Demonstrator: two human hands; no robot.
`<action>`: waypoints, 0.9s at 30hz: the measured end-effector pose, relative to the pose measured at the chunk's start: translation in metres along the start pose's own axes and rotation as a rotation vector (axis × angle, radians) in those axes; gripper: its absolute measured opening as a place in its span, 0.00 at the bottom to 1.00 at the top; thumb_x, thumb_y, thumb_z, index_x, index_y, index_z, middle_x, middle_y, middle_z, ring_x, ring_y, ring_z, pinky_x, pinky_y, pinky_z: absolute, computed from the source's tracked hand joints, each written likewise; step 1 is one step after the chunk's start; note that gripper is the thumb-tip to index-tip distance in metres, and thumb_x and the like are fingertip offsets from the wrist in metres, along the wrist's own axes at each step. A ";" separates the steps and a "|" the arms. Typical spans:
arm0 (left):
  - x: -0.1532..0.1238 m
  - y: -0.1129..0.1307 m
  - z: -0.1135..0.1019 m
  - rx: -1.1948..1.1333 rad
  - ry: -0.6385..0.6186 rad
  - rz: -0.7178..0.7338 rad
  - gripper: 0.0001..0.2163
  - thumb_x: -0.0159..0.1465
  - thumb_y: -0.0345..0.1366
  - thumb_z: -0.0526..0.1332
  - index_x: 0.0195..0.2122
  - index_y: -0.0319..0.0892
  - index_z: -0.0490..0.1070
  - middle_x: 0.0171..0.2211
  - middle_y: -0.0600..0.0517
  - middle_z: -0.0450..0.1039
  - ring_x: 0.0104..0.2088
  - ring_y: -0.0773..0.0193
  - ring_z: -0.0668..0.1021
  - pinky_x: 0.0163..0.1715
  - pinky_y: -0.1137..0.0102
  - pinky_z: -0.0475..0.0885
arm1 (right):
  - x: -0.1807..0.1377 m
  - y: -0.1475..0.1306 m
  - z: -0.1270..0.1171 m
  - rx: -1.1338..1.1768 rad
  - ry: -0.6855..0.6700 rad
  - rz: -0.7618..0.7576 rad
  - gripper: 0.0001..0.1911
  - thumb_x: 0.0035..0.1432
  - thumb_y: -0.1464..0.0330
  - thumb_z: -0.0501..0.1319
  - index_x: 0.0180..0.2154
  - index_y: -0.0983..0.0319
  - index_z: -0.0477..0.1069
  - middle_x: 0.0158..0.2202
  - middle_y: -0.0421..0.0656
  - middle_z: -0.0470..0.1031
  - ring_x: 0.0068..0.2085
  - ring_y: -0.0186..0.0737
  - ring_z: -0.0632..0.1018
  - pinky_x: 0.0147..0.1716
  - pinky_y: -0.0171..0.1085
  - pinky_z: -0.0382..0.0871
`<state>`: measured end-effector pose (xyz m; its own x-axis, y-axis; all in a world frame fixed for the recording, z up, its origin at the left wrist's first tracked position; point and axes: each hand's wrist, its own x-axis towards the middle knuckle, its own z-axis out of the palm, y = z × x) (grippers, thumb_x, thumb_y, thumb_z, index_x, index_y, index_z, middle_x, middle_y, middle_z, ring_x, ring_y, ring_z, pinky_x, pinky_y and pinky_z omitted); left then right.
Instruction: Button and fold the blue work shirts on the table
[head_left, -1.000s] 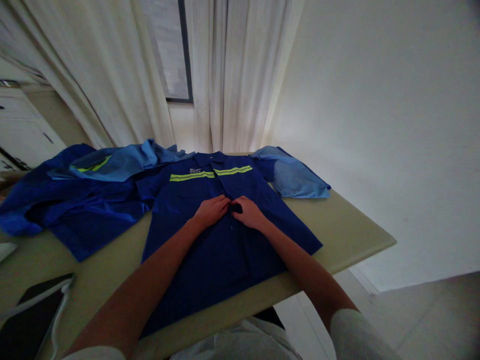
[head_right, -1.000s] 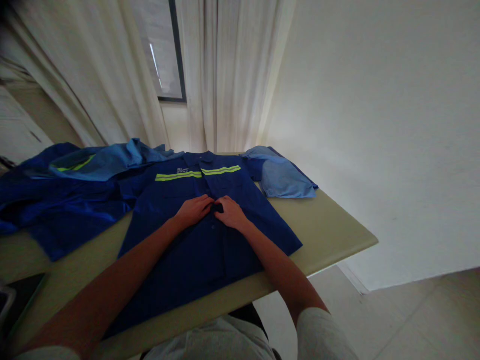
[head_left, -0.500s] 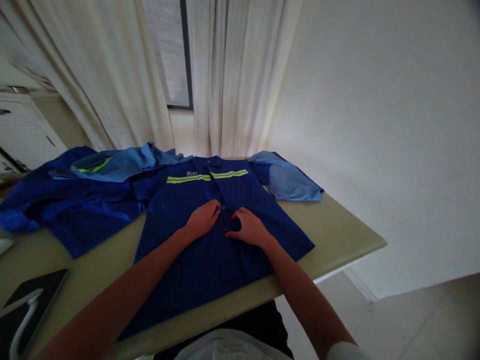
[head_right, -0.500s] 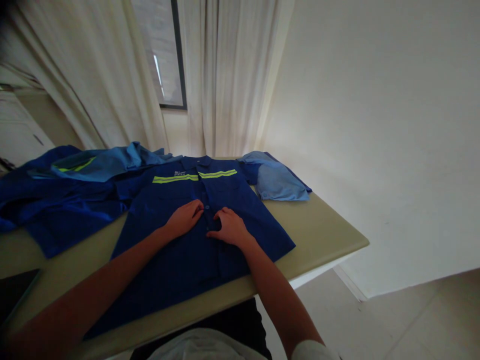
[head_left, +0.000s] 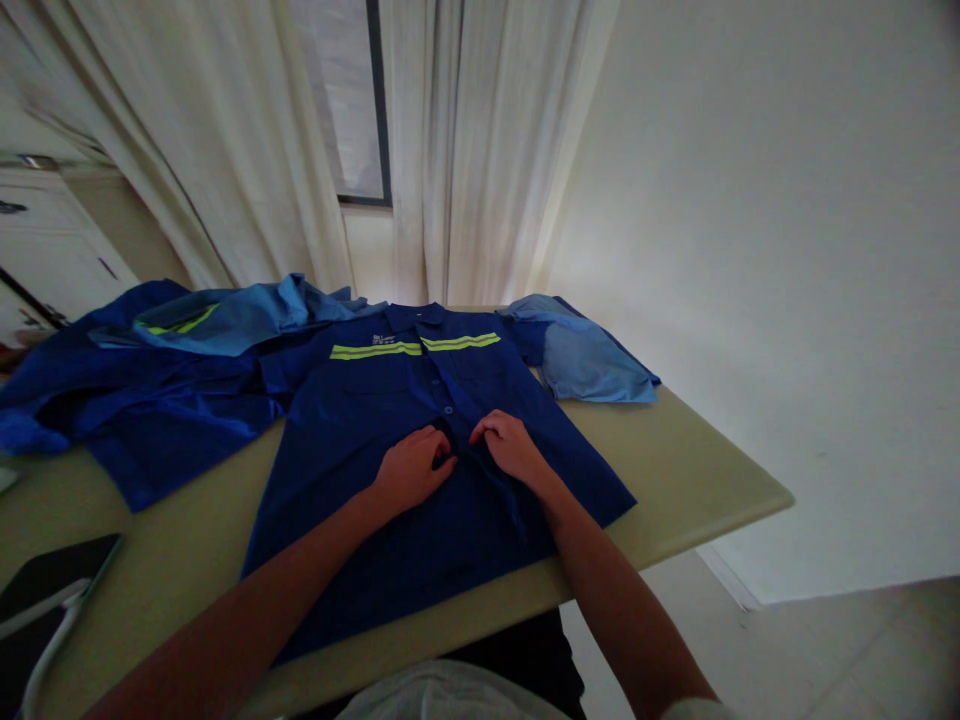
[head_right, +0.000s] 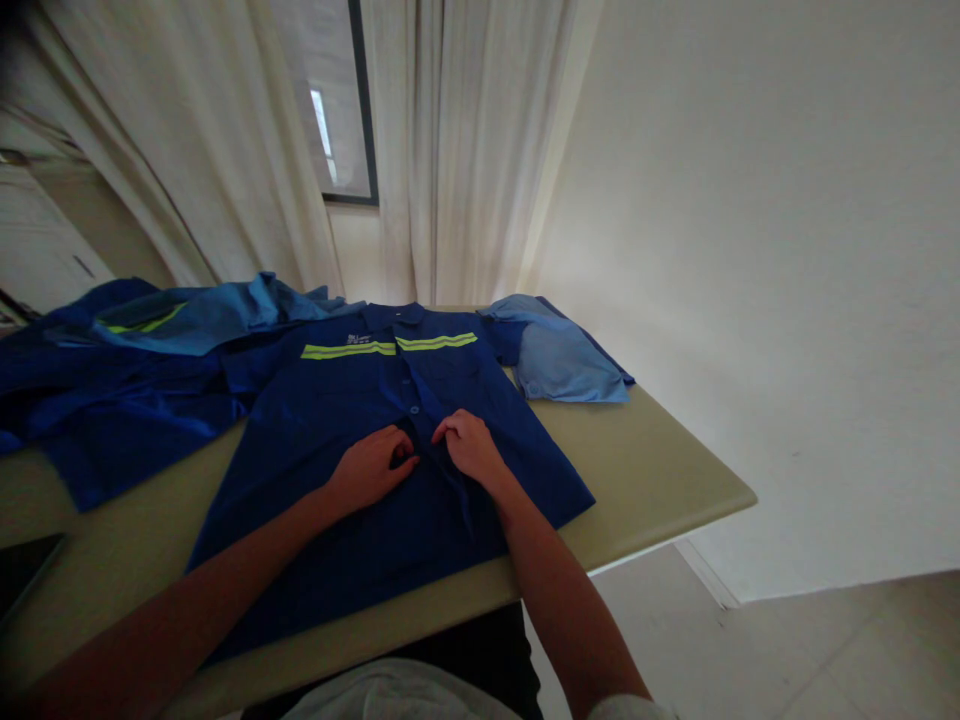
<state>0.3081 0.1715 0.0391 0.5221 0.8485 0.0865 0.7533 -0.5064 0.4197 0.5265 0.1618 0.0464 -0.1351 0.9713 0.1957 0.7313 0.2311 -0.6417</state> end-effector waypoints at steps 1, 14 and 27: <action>0.000 0.000 0.000 -0.004 -0.005 0.002 0.07 0.67 0.41 0.62 0.41 0.45 0.74 0.40 0.51 0.76 0.42 0.58 0.79 0.39 0.65 0.70 | -0.001 -0.001 -0.001 -0.020 -0.007 -0.003 0.21 0.62 0.83 0.53 0.32 0.59 0.81 0.39 0.42 0.77 0.43 0.37 0.78 0.49 0.36 0.67; 0.007 -0.008 -0.010 -0.110 -0.193 0.015 0.06 0.68 0.41 0.62 0.42 0.47 0.74 0.40 0.53 0.77 0.41 0.60 0.79 0.39 0.66 0.69 | -0.022 -0.024 -0.008 -0.335 -0.203 0.020 0.14 0.57 0.62 0.72 0.42 0.60 0.73 0.47 0.44 0.71 0.45 0.43 0.77 0.41 0.38 0.68; 0.039 -0.031 0.003 -0.060 -0.004 0.168 0.08 0.70 0.41 0.62 0.45 0.45 0.76 0.45 0.48 0.76 0.48 0.55 0.76 0.49 0.59 0.68 | 0.015 -0.021 -0.011 -0.421 -0.296 -0.024 0.21 0.58 0.55 0.73 0.45 0.62 0.75 0.48 0.50 0.73 0.49 0.50 0.77 0.45 0.42 0.72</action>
<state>0.3060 0.2197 0.0268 0.6402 0.7521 0.1568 0.6303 -0.6309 0.4525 0.5160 0.1707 0.0709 -0.2938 0.9545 -0.0506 0.9233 0.2697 -0.2733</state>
